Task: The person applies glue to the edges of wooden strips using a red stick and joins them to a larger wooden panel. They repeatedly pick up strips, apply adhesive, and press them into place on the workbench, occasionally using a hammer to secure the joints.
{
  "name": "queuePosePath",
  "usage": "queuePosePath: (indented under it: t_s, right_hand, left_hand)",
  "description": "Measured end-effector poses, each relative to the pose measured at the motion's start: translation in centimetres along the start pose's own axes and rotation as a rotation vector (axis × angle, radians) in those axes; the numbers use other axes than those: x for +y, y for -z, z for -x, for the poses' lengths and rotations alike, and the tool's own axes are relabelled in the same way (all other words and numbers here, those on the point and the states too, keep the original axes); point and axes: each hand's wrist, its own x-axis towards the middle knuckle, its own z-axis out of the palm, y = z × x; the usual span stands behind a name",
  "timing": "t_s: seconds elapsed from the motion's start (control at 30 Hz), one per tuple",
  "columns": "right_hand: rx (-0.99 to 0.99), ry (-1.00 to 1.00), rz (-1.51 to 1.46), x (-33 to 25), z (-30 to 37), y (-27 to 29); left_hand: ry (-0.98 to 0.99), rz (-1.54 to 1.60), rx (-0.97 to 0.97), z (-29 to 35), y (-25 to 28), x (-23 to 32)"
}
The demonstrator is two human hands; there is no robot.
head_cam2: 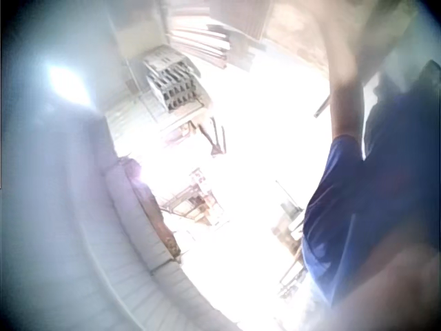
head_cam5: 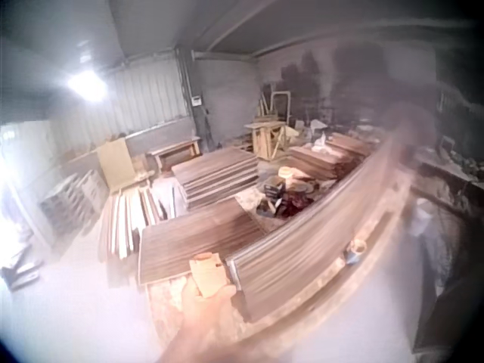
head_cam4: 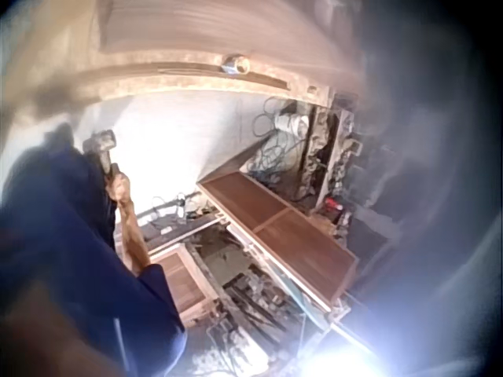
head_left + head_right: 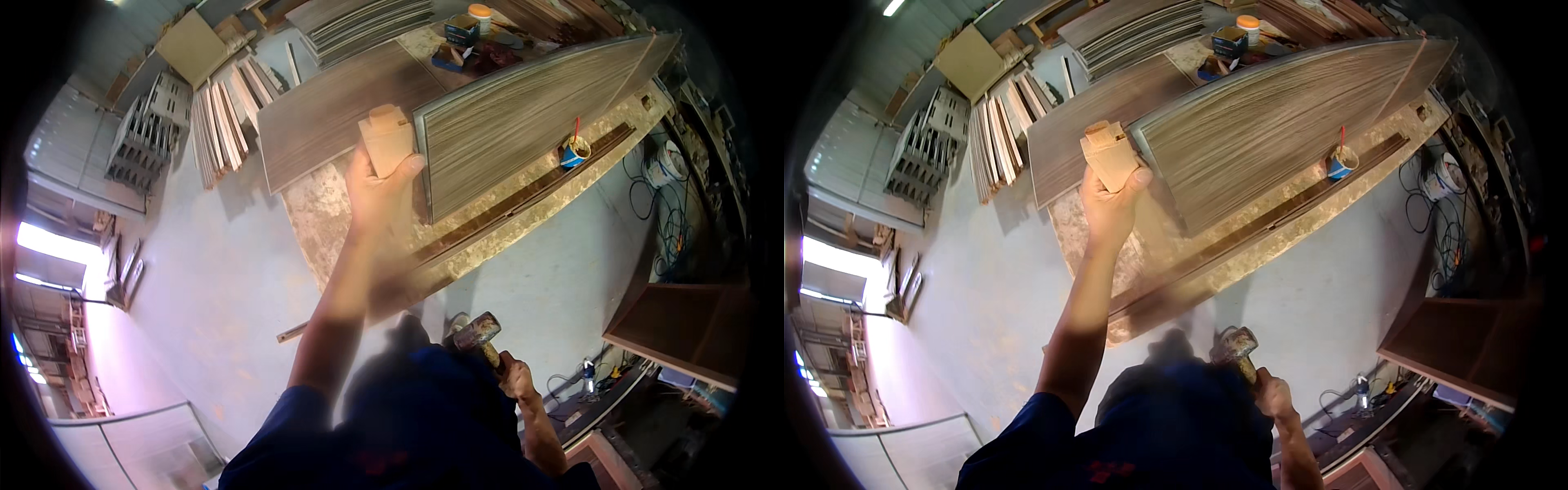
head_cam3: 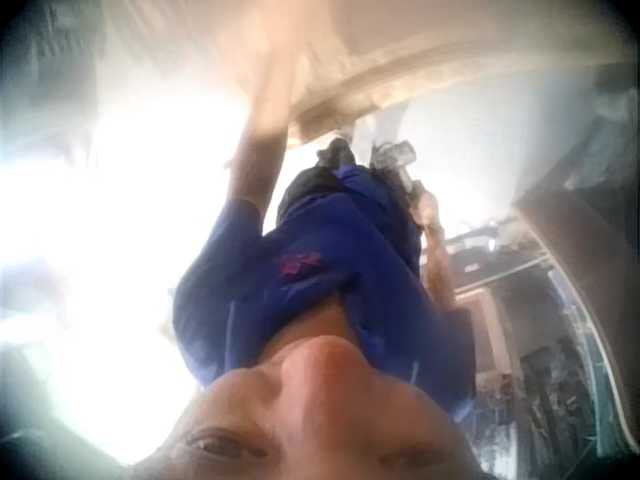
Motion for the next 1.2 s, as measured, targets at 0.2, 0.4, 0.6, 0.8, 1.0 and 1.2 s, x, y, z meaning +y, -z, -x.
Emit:
queuePosePath:
  t_s: [0.2, 0.4, 0.6, 0.8, 1.0, 1.2]
  right_hand:
    - [0.100, 0.062, -0.058, -0.4, -0.3, -2.1]
    - [0.025, -0.003, 0.055, -1.1, -0.6, -2.9]
    - [-0.055, 0.017, -0.044, -4.5, -4.7, -3.9]
    - [-0.002, 0.153, -0.261, -10.1, -12.7, -11.3]
    - [-0.027, 0.272, -0.284, -15.6, -19.6, -18.0]
    - [-0.096, 0.300, 0.164, -16.6, -24.7, -13.9]
  left_hand:
    - [-0.019, -0.027, 0.027, -0.2, -0.6, 0.1]
    - [-0.119, -0.307, 0.065, -0.7, -2.2, 0.5]
    - [-0.193, -0.174, 0.088, -0.6, 0.8, -4.1]
    - [-0.478, -0.810, 0.164, -0.2, 4.3, -4.6]
    - [-0.709, -1.424, 0.020, 1.2, 4.6, -2.7]
    - [-0.816, -1.658, -0.122, 1.2, 3.5, -3.9]
